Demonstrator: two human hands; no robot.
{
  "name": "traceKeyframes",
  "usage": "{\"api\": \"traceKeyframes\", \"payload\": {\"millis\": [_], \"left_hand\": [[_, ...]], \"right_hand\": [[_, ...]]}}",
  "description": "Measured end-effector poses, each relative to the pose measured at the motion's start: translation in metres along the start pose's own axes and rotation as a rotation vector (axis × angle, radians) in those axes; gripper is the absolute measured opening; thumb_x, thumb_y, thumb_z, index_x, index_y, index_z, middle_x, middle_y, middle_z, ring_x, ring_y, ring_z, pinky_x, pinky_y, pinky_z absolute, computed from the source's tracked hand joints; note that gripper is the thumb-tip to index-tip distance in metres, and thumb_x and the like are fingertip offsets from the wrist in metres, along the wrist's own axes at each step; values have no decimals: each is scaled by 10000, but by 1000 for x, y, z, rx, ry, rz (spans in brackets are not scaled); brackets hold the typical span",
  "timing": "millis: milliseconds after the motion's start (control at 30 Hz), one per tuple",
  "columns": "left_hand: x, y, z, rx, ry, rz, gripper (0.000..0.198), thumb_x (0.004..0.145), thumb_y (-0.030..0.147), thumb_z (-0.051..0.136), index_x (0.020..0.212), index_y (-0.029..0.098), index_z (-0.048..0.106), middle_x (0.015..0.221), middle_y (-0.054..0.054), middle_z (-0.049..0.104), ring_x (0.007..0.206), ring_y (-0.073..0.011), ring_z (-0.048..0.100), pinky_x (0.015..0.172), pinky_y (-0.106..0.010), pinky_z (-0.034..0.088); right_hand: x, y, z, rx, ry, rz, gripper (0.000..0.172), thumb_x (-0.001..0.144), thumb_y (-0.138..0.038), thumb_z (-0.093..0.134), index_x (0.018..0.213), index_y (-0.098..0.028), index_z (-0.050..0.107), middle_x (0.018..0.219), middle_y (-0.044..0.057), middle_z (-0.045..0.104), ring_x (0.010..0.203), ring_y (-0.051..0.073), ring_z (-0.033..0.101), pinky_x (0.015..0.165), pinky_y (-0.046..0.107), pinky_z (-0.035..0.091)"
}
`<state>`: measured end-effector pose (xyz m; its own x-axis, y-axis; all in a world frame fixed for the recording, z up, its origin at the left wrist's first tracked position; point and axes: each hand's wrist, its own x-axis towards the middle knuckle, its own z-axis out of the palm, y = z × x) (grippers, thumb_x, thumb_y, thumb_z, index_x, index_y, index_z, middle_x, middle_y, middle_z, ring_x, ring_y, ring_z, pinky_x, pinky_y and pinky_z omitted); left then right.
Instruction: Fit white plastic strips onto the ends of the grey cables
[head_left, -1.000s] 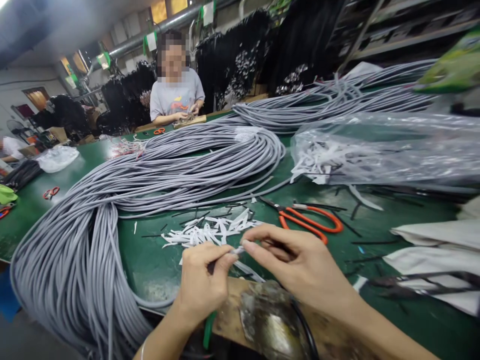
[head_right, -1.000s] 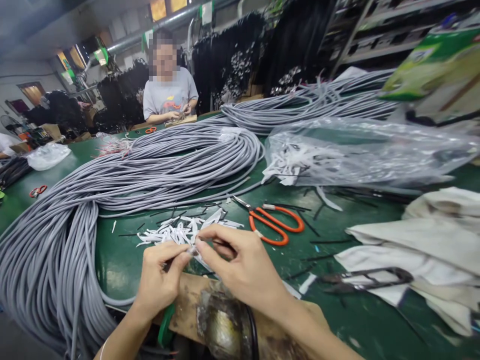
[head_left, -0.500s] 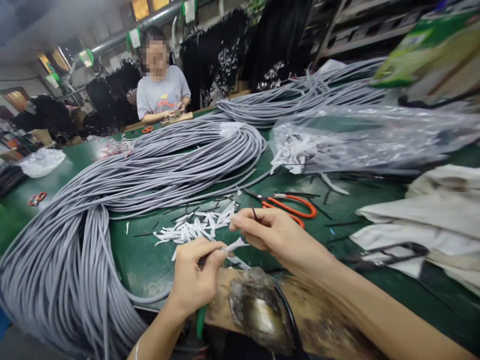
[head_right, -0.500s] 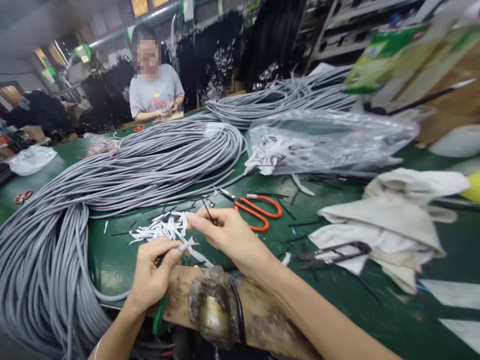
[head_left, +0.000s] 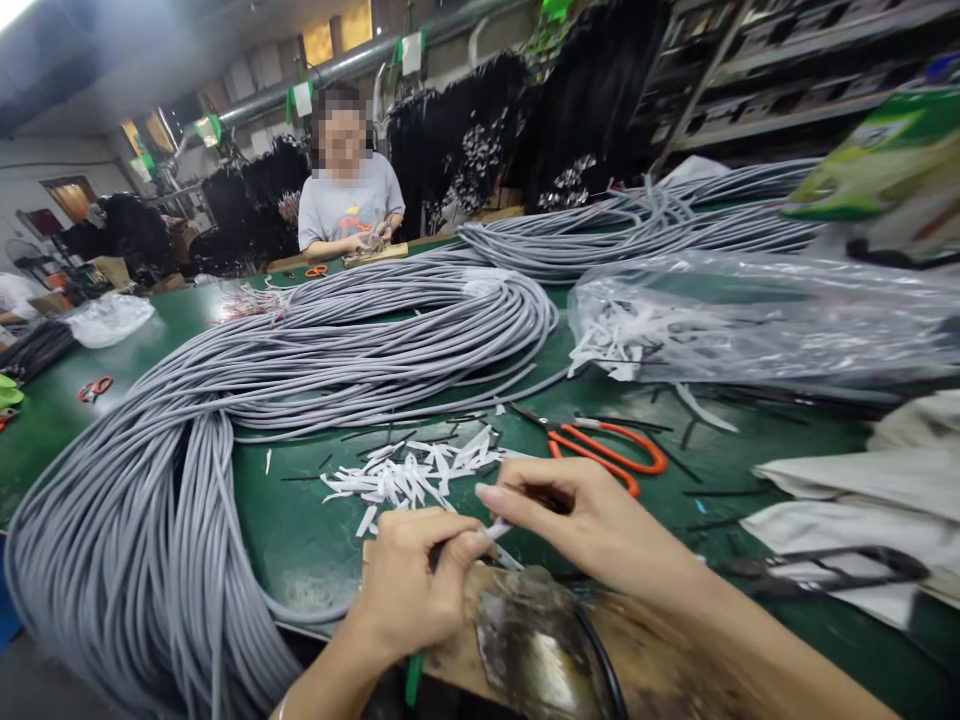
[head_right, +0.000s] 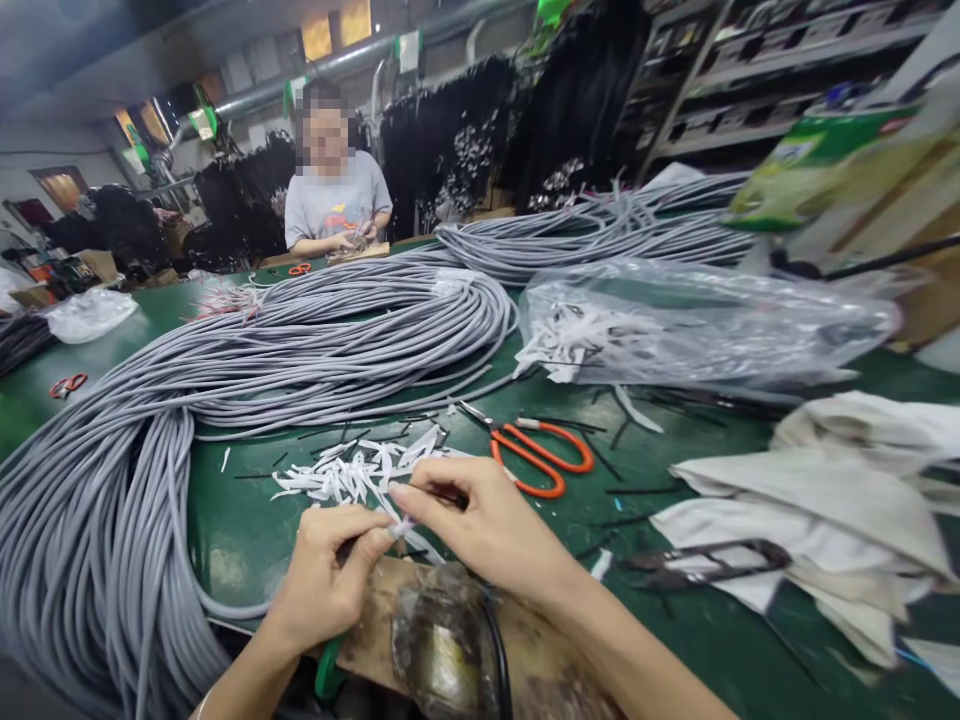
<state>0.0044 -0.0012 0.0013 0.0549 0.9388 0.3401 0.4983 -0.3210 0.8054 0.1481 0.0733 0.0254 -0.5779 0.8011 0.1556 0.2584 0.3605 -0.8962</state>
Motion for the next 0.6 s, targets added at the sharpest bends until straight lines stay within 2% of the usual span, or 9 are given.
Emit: {"api": "traceKeyframes", "payload": {"millis": [67, 167, 267, 333, 467, 533, 600], "left_hand": [[-1, 1, -1, -8, -38, 51, 391, 890, 330, 414, 729, 116, 698, 610, -76, 645, 540, -147, 531, 532, -234, 367], [0, 3, -5, -144, -131, 87, 477, 905, 412, 381, 681, 116, 681, 582, -65, 629, 519, -134, 520, 529, -225, 375], [1, 3, -9, -283, -204, 54, 568, 878, 538, 361, 623, 115, 642, 515, -23, 535, 469, -104, 441, 486, -212, 334], [1, 2, -9, -350, -186, -30, 584, 842, 595, 384, 616, 110, 619, 508, 0, 469, 463, -90, 386, 465, -207, 295], [1, -4, -4, -506, -64, -262, 549, 805, 622, 429, 649, 116, 576, 523, 36, 374, 453, -72, 296, 425, -196, 228], [2, -6, 0, -504, 11, -318, 497, 821, 582, 437, 665, 126, 559, 516, 50, 341, 443, -70, 269, 410, -195, 205], [2, -6, 2, -373, 97, -315, 408, 858, 469, 437, 665, 131, 559, 502, 50, 353, 441, -76, 286, 414, -199, 212]], "right_hand": [[2, 0, -3, 77, -159, 46, 532, 717, -607, 518, 438, -201, 315, 463, -54, 250, 451, 84, 246, 427, 248, 199], [3, 1, -4, 229, -379, 86, 566, 650, -685, 546, 440, -198, 347, 434, -60, 270, 432, 73, 235, 419, 245, 178], [2, 3, 0, 346, -478, 121, 573, 616, -722, 556, 474, -180, 436, 424, -49, 331, 406, 69, 260, 402, 235, 183], [1, 5, 4, 374, -434, 110, 568, 633, -714, 553, 485, -176, 447, 423, -49, 340, 395, 65, 256, 390, 230, 180], [0, 4, 11, 266, -130, 4, 541, 726, -678, 487, 510, -185, 432, 443, -47, 347, 398, 73, 268, 376, 225, 207], [-2, 3, 13, 94, 28, -117, 493, 817, -567, 452, 505, -186, 429, 451, -33, 376, 411, 89, 327, 385, 226, 255], [-6, 3, 16, -105, 140, -314, 415, 878, -367, 441, 506, -183, 435, 459, -26, 414, 424, 91, 374, 402, 219, 290]]}}
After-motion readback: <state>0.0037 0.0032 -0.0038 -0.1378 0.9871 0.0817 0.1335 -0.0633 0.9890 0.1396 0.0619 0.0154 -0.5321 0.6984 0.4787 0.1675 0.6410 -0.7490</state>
